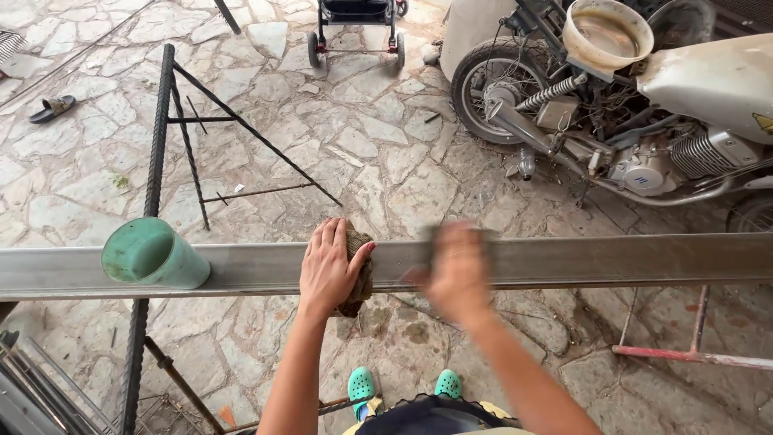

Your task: The person is sanding a long metal beam using a piece of sandpaper and wiping it with a cloth to prepare the surface.

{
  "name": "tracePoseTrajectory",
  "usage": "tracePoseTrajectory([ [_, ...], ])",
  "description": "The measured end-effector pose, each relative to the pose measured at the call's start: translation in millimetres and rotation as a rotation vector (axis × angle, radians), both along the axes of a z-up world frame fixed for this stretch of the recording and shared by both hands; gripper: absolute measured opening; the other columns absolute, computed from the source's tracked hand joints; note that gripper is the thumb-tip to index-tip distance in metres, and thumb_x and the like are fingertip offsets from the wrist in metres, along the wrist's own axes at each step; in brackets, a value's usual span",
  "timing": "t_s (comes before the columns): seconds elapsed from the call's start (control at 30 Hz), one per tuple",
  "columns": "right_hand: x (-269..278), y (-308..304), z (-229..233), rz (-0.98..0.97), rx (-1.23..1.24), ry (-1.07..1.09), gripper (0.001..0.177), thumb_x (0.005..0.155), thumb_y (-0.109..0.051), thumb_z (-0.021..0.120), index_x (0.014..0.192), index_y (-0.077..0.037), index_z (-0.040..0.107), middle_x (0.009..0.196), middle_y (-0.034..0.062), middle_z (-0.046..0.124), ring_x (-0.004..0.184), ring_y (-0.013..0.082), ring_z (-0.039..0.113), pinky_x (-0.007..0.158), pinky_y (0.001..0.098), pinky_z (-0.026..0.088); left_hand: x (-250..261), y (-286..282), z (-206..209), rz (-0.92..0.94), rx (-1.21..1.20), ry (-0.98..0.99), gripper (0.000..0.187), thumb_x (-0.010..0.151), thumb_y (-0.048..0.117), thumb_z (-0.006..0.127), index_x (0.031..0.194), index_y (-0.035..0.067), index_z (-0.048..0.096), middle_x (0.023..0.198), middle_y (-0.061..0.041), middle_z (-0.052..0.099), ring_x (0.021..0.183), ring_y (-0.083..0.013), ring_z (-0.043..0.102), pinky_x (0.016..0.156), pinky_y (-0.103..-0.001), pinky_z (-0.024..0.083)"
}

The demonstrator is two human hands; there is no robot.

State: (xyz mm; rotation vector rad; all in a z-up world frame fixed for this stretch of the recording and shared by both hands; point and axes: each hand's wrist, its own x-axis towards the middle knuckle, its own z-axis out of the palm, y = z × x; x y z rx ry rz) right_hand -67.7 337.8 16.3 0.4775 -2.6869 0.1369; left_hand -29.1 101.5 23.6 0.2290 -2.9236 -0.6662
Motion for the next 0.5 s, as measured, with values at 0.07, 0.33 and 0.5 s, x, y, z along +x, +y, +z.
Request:
tracePoseTrajectory([
  [0.07,35,-38,13,0.524,0.076,-0.149,0.117,0.068,-0.082,0.059,0.143,0.005,0.039,0.144,0.0292,0.044,0.14,0.0411,0.035,0.12,0.0508,0.022,0,-1,2,-0.001,0.003,-0.03,0.08,0.101,0.068,0.038,0.146,0.002,0.047,0.145,-0.016,0.051,0.145,-0.03,0.039,0.122,-0.043,0.028],
  [0.33,18,-37,17,0.469,0.077,-0.176,0.129,0.071,-0.094,0.032,0.143,0.014,0.033,0.144,0.0373,0.039,0.137,0.0466,0.036,0.118,0.0508,0.023,0,-5,-7,-0.033,0.01,0.029,0.075,0.103,0.063,0.04,0.145,0.001,0.048,0.142,-0.017,0.052,0.143,-0.0324,0.041,0.122,-0.043,0.029],
  [0.5,20,-51,20,0.512,0.278,-0.044,0.134,0.067,-0.098,0.028,0.143,0.012,0.034,0.14,0.0357,0.044,0.132,0.0461,0.043,0.116,0.0501,0.027,2,-8,-17,-0.053,-0.005,0.043,0.081,0.098,0.067,0.044,0.145,0.002,0.048,0.143,-0.016,0.051,0.143,-0.0332,0.042,0.121,-0.044,0.03],
])
